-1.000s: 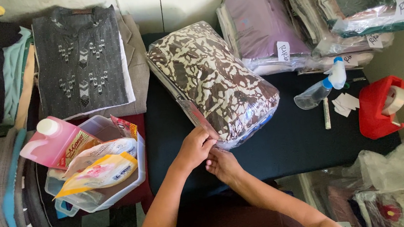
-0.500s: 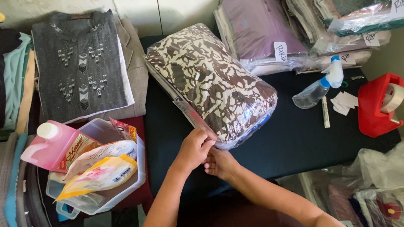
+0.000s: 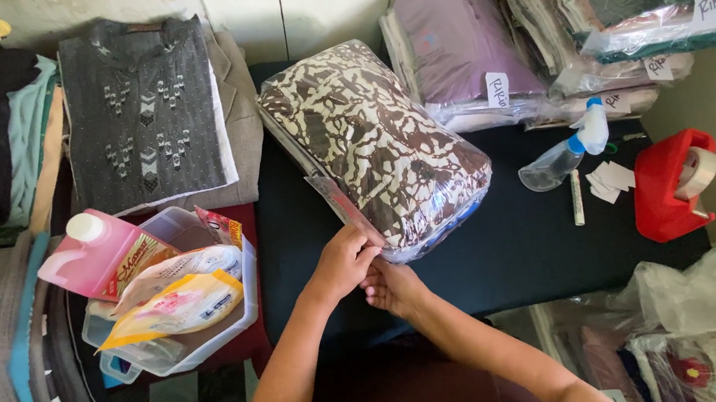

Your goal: Bagging a folded garment into a plastic sleeve, securing it with tape, and writing a name on a label.

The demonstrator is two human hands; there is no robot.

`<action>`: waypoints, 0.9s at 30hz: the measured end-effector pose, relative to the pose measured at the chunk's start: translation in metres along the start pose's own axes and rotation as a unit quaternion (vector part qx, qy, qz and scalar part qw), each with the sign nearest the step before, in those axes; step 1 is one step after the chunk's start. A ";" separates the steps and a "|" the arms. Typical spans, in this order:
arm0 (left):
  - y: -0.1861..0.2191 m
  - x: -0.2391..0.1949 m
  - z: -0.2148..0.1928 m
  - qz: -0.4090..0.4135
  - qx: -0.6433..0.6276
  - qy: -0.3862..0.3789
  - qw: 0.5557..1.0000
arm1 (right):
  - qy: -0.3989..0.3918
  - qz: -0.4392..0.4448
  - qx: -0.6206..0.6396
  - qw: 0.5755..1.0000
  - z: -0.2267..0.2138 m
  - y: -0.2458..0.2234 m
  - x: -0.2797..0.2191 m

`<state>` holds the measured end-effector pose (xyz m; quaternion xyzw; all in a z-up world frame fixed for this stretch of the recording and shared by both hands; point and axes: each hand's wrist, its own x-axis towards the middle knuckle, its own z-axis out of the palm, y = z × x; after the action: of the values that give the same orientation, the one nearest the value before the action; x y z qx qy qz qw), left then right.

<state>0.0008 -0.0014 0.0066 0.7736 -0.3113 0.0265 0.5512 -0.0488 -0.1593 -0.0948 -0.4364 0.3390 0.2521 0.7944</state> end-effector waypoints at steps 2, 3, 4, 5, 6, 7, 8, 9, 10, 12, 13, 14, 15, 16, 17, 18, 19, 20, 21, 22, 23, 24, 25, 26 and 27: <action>0.002 0.001 0.000 -0.009 -0.003 -0.002 1.000 | 0.001 0.001 -0.008 1.000 -0.003 0.002 -0.001; 0.003 0.001 0.001 -0.020 -0.006 -0.004 1.000 | 0.003 0.003 -0.016 1.000 -0.004 0.003 -0.002; 0.003 0.002 0.000 -0.018 -0.005 -0.003 1.000 | 0.002 0.002 -0.017 1.000 0.002 0.001 -0.013; 0.003 0.002 -0.001 -0.011 -0.013 -0.001 1.000 | -0.001 -0.001 -0.027 1.000 0.007 -0.001 -0.025; 0.003 0.001 -0.001 -0.005 -0.022 0.002 1.000 | -0.003 -0.002 -0.038 0.999 0.012 -0.002 -0.036; 0.002 0.002 -0.001 -0.004 -0.021 0.004 1.000 | -0.004 -0.002 -0.040 0.999 0.010 -0.004 -0.030; 0.001 0.000 0.000 -0.005 -0.021 0.002 1.000 | -0.002 -0.005 -0.032 0.999 0.007 -0.002 -0.025; 0.000 -0.002 0.001 -0.005 -0.020 0.000 1.000 | -0.001 -0.008 -0.024 1.000 0.005 -0.001 -0.020; 0.001 -0.001 0.001 -0.004 -0.020 -0.001 1.000 | -0.001 -0.009 -0.023 1.000 0.005 -0.002 -0.016; 0.002 0.001 0.001 -0.014 -0.027 -0.001 1.000 | -0.016 -0.026 -0.038 0.999 0.006 -0.004 -0.008; 0.002 0.000 0.001 -0.013 -0.026 0.000 1.000 | -0.017 -0.026 -0.038 0.999 0.006 -0.004 -0.006; 0.002 0.000 0.001 -0.010 -0.014 -0.001 1.000 | -0.017 -0.029 -0.041 0.999 0.006 -0.003 -0.003; 0.002 0.000 0.001 -0.007 -0.002 -0.001 1.000 | -0.017 -0.032 -0.044 0.998 0.006 -0.002 0.000; 0.002 0.000 0.001 -0.006 -0.002 0.000 1.000 | -0.018 -0.034 -0.045 0.998 0.007 -0.002 -0.010; 0.000 0.000 0.001 0.005 -0.006 0.004 1.000 | -0.005 -0.044 -0.050 0.998 0.008 -0.002 -0.019; -0.001 -0.001 0.001 0.015 -0.011 0.008 1.000 | 0.007 -0.053 -0.056 0.997 0.010 -0.001 -0.028; 0.000 0.000 -0.001 0.014 -0.011 0.009 1.000 | 0.006 -0.053 -0.057 0.997 0.011 -0.002 -0.038; 0.001 0.000 -0.001 0.016 -0.015 0.005 1.000 | 0.012 -0.069 -0.046 0.996 0.011 -0.003 -0.049; 0.002 0.001 -0.001 0.018 -0.019 0.001 1.000 | 0.018 -0.085 -0.034 0.996 0.011 -0.004 -0.059; 0.004 0.001 -0.001 0.017 -0.020 -0.001 1.000 | 0.020 -0.084 -0.033 0.996 0.007 -0.002 -0.055; 0.006 0.001 -0.001 -0.007 -0.012 -0.009 1.000 | 0.010 -0.105 -0.029 0.994 0.002 0.001 -0.050; 0.007 0.003 -0.002 -0.030 -0.003 -0.017 0.999 | 0.000 -0.127 -0.026 0.992 -0.001 0.002 -0.045; 0.006 0.003 -0.001 -0.030 -0.003 -0.019 0.999 | 0.001 -0.127 -0.024 0.992 0.001 -0.001 -0.047; 0.004 0.003 0.000 -0.015 -0.007 -0.013 1.000 | 0.008 -0.117 -0.043 0.992 0.003 -0.004 -0.048; 0.003 0.003 0.000 -0.001 -0.011 -0.006 1.000 | 0.016 -0.108 -0.062 0.992 0.006 -0.007 -0.049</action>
<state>0.0020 -0.0030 0.0103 0.7680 -0.3144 0.0178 0.5577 -0.0733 -0.1624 -0.0517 -0.5225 0.2865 0.1784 0.7830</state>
